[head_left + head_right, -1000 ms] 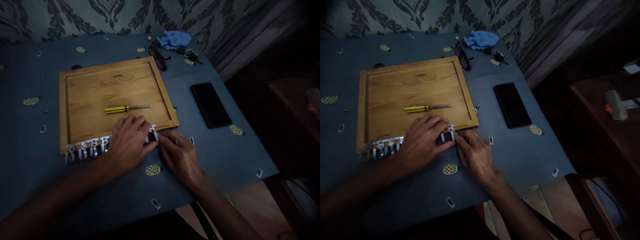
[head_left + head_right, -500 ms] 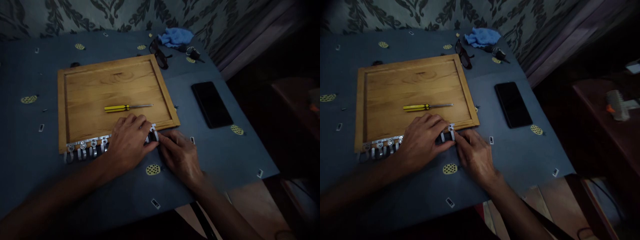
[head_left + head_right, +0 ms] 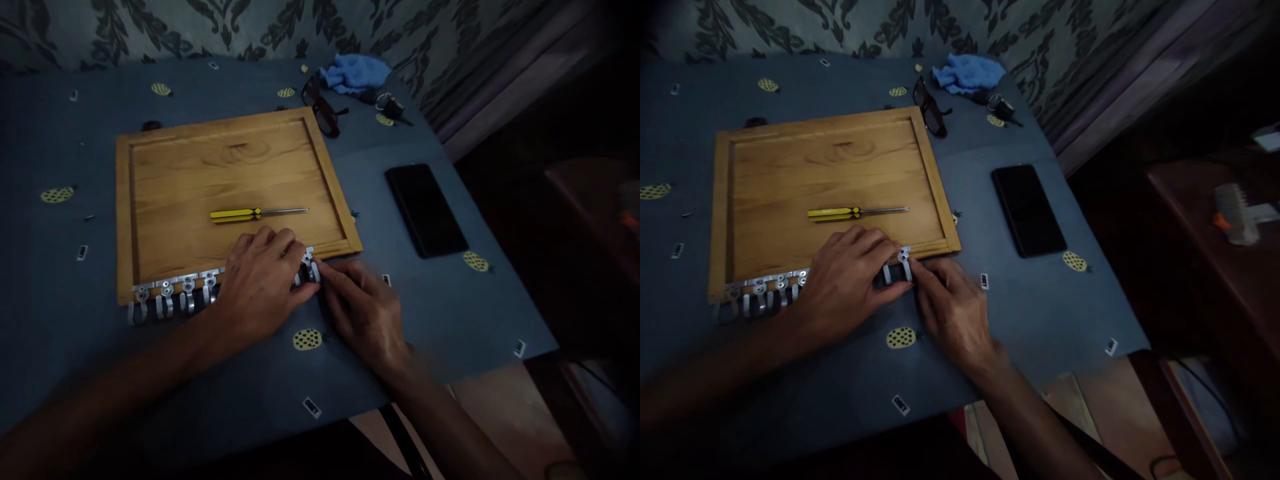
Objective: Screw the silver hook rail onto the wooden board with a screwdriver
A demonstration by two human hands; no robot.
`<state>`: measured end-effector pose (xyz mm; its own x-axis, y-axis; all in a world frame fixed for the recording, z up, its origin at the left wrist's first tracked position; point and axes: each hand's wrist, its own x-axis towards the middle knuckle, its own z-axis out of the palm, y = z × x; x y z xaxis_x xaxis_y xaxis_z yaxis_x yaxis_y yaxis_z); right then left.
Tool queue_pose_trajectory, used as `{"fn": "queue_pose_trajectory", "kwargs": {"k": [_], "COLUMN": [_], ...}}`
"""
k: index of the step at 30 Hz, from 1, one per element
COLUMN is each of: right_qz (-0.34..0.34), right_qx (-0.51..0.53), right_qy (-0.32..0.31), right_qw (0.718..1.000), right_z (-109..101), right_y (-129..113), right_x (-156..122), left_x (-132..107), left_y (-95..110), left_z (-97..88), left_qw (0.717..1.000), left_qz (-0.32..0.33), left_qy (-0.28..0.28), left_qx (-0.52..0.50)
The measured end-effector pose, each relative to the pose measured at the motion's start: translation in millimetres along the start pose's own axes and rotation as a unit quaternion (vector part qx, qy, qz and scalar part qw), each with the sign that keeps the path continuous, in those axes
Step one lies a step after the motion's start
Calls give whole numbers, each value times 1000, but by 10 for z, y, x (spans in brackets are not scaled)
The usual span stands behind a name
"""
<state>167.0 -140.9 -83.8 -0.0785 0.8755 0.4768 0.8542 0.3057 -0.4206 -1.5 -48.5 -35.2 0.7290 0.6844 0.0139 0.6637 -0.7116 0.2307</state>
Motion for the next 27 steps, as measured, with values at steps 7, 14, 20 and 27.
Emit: {"fn": "queue_pose_trajectory", "kwargs": {"k": [7,14,20,27], "right_qz": [-13,6,4,-1], "right_qx": [37,67,56,38], "right_qy": [18,19,6,7], "right_qw": [999,998,998,999], "right_z": [-37,-1,-10,-5], "right_y": [-23,-22,-19,-19], "right_x": [45,13,32,40], "left_x": [-5,-10,-8,-8], "left_y": [-8,-1,4,7], "left_z": [29,26,29,36], "left_qw": [1000,1000,1000,1000], "left_qz": [8,8,5,0], "left_qy": [14,22,21,21], "left_qx": [3,1,0,2]}}
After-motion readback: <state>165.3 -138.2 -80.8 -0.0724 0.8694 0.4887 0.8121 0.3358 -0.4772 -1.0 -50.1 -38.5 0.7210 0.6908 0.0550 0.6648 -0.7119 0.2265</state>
